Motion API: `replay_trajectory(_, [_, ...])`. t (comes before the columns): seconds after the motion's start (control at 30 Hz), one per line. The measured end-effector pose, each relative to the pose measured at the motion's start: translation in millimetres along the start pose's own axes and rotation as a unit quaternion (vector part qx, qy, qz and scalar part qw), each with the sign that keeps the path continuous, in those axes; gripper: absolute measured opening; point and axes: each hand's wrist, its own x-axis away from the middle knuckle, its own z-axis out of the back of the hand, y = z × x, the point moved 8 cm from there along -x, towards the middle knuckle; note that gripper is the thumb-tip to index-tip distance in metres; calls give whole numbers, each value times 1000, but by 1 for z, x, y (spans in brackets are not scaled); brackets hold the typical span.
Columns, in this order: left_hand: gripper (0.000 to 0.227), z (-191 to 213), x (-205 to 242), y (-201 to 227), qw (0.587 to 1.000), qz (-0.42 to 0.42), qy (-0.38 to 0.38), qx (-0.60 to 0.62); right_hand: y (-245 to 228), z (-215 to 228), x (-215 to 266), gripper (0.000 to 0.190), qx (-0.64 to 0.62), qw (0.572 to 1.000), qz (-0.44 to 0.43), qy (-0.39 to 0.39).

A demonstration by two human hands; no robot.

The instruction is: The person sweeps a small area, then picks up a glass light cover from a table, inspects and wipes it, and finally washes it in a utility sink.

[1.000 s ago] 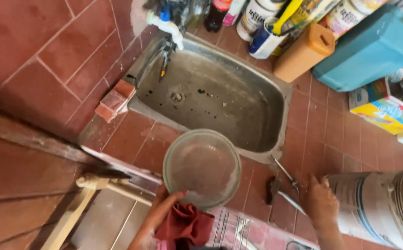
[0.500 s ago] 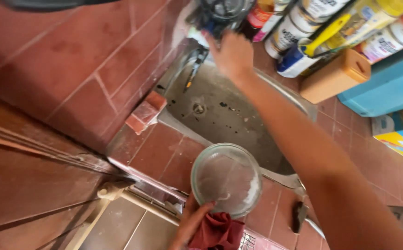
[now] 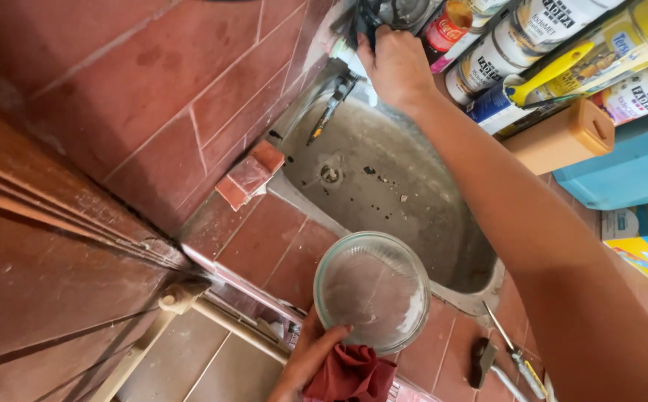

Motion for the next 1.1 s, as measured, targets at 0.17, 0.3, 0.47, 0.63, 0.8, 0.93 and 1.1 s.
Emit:
replay_trajectory(0.17, [60,5,1,-6,1000,-5,18,25,-11,12,4,41,-78,991,78,-71])
replay_trajectory(0.3, [62,16,-6,-25,999,18,34,-1,-15,17,1,42,-88,985,112,-101])
replay_trajectory(0.47, [69,20,-10,-30,998,19,46,-45,-21,22,-2,41,-82,971,154,-163])
replay_trajectory(0.63, [68,25,-19,-37,997,-14,29,-72,-24,29,-5,44,-54,963,146,-220])
replay_trajectory(0.8, [56,21,-12,-28,999,-9,47,-21,-27,30,2,45,-70,957,86,-267])
replay_trajectory(0.93, [56,16,-13,-20,998,-23,42,-52,-26,37,-1,48,-80,951,29,-299])
replay_trajectory(1.1, [59,9,-9,-10,999,-30,36,-27,-23,48,-9,52,-67,950,49,-300])
